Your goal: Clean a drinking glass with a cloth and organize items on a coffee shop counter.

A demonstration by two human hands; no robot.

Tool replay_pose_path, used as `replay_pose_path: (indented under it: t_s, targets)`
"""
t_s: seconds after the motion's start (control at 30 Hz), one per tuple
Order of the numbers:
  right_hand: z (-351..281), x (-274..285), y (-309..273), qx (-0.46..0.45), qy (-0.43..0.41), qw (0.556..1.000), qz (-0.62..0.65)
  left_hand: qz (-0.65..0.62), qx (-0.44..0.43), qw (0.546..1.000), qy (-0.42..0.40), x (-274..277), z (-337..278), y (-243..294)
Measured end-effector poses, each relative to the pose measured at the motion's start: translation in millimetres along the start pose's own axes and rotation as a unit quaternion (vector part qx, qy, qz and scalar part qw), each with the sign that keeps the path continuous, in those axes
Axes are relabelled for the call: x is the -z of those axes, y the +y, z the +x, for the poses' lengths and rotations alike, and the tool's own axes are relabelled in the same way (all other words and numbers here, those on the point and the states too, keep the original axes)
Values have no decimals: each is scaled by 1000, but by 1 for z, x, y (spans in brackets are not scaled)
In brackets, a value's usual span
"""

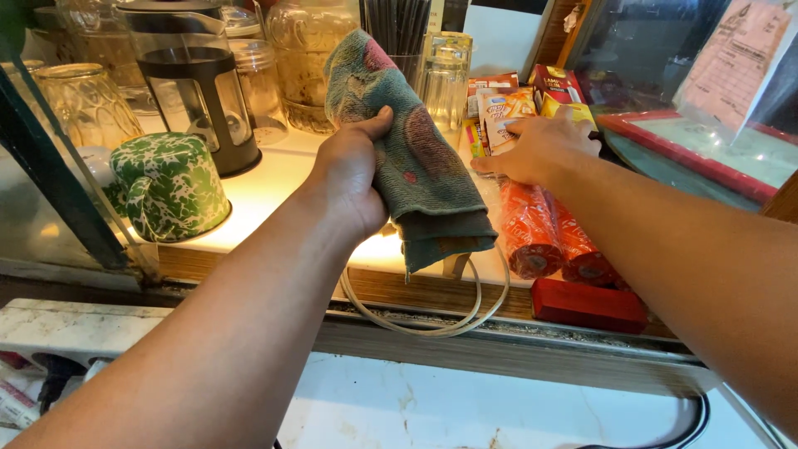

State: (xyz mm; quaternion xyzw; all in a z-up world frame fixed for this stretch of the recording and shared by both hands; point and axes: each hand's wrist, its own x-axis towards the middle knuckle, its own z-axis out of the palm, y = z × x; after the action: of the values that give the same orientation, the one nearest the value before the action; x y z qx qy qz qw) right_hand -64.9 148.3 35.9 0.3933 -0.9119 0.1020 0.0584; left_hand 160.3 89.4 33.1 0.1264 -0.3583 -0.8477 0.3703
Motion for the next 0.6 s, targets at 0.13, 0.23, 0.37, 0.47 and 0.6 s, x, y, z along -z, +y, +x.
replay_pose_path:
  t_s: [0.13,0.23,0.37,0.47,0.6]
  targets:
    - [-2,-1,4,-12,5,1000,26,5,1,1000,15,-1,-2,-2]
    - [-2,2,7,-18,12,999,43,-8,2,1000,-9,3,0,-3]
    - [8,14,29,11,51,992,119,-2,-14,1000,-24,6,0,3]
    - [-10,21,42,28,159,960,227,10,-18,999,-39,7,-5,16]
    - [-44,17,43,140,95,821,545,64,-19,997,-48,-9,-11,29]
